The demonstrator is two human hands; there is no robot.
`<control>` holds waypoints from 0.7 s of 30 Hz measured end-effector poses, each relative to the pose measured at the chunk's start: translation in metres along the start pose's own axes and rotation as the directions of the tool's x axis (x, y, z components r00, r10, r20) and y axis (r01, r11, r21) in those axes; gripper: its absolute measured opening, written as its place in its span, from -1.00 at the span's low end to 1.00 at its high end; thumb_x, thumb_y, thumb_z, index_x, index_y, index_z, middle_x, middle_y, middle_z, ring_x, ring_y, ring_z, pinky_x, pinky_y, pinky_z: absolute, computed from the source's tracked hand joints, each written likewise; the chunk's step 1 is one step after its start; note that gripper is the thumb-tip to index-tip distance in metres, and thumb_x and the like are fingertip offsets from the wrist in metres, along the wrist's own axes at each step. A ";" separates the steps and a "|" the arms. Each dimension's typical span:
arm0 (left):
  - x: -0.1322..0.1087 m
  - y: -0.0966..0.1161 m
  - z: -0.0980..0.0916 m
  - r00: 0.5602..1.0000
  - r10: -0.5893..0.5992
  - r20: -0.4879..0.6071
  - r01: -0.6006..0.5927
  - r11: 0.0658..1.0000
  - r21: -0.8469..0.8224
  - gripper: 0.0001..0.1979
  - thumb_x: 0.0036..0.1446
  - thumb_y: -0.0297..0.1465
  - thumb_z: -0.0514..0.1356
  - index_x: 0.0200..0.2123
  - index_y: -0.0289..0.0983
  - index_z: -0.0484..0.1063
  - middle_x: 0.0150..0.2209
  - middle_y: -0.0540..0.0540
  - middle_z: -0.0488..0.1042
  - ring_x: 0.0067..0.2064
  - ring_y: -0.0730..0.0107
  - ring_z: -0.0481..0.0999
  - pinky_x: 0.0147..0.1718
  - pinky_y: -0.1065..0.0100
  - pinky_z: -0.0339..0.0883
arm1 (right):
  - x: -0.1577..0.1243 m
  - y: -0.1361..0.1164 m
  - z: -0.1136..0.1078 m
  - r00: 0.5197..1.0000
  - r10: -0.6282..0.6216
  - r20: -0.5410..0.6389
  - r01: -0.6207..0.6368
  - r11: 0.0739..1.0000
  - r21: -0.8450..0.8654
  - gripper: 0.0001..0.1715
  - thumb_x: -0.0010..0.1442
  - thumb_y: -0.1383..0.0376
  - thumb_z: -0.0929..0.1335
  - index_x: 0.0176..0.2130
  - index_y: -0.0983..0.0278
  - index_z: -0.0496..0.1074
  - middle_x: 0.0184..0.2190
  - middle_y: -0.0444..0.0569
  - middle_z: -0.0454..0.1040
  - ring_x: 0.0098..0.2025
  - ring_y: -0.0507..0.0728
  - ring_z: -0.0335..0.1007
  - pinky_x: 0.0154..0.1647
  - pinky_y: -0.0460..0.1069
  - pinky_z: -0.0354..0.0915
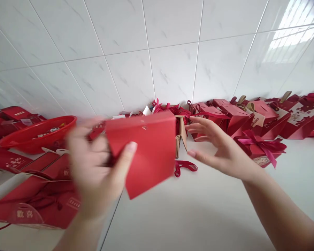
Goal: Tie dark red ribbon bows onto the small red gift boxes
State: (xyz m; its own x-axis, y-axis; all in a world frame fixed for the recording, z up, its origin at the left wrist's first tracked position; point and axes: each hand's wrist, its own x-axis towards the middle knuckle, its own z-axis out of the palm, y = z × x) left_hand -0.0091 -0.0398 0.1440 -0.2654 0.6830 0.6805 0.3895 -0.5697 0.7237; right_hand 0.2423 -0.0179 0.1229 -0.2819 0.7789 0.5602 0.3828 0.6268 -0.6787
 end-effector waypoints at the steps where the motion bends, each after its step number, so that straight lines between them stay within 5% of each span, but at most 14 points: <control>1: -0.008 -0.009 0.009 0.996 -0.009 0.083 0.015 0.998 -0.068 -0.38 -0.05 -0.35 0.35 0.08 -0.12 0.20 -0.13 -0.09 0.49 -0.10 0.21 0.53 -0.05 0.19 0.45 | 0.000 -0.002 0.006 0.999 -0.021 0.035 0.018 0.996 0.087 -0.07 0.12 0.14 0.44 0.31 0.02 -0.04 0.19 0.01 0.27 0.26 0.24 0.17 0.18 0.14 0.30; 4: -0.030 -0.045 0.033 0.921 -0.186 0.343 0.264 0.944 -0.197 -0.51 0.08 -0.32 0.28 0.03 -0.10 0.15 -0.10 -0.12 0.54 -0.09 0.26 0.55 -0.14 0.28 0.47 | 0.002 0.005 0.024 0.989 0.012 0.146 -0.049 0.966 0.254 0.05 0.13 0.21 0.44 0.35 -0.01 -0.21 0.11 0.03 0.34 0.23 0.21 0.21 0.13 0.14 0.34; 7: -0.041 -0.076 0.045 0.905 -0.226 0.360 0.325 0.914 -0.244 -0.41 0.10 -0.32 0.26 0.12 -0.09 0.02 -0.10 -0.12 0.54 -0.07 0.32 0.54 -0.09 0.31 0.44 | 0.006 0.026 0.036 0.976 0.121 0.180 -0.176 0.925 0.336 0.02 0.16 0.26 0.40 0.35 0.00 -0.24 -0.10 0.00 0.44 -0.02 0.16 0.42 -0.03 0.14 0.45; 11: -0.045 -0.090 0.046 0.913 -0.216 0.346 0.319 0.907 -0.275 -0.29 0.11 -0.33 0.25 0.20 -0.06 -0.10 -0.11 -0.12 0.51 -0.09 0.34 0.53 -0.08 0.29 0.45 | 0.011 0.048 0.044 0.968 0.214 0.129 -0.247 0.892 0.378 0.04 0.06 0.23 0.47 0.32 -0.05 -0.12 -0.01 -0.01 0.34 -0.24 0.09 0.46 -0.19 0.11 0.50; 16: -0.045 -0.088 0.042 0.906 -0.228 0.357 0.341 0.893 -0.293 -0.22 0.10 -0.35 0.26 0.27 -0.04 -0.14 -0.05 -0.15 0.48 -0.09 0.35 0.53 -0.07 0.30 0.45 | 0.010 0.048 0.049 0.976 0.186 0.116 -0.214 0.926 0.312 -0.23 0.10 0.21 0.44 0.23 0.01 0.13 0.03 -0.01 0.31 -0.31 0.05 0.43 -0.27 0.06 0.49; 21: -0.043 -0.093 0.038 0.886 -0.270 0.378 0.362 0.911 -0.197 -0.62 0.07 -0.30 0.28 -0.06 -0.18 0.28 -0.14 -0.11 0.47 -0.15 0.33 0.51 -0.18 0.37 0.42 | 0.010 0.049 0.056 0.995 0.069 0.072 -0.083 0.975 0.205 -0.73 0.16 0.21 0.40 -0.10 0.15 0.48 -0.04 0.00 0.38 -0.12 0.13 0.42 -0.12 0.06 0.44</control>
State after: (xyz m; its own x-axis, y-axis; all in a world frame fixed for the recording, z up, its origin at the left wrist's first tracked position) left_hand -0.0003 0.0014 0.0433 -0.0069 0.9314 0.3640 0.0848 -0.3622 0.9282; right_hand 0.2089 0.0215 0.0684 -0.3171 0.8201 0.4763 0.2167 0.5516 -0.8055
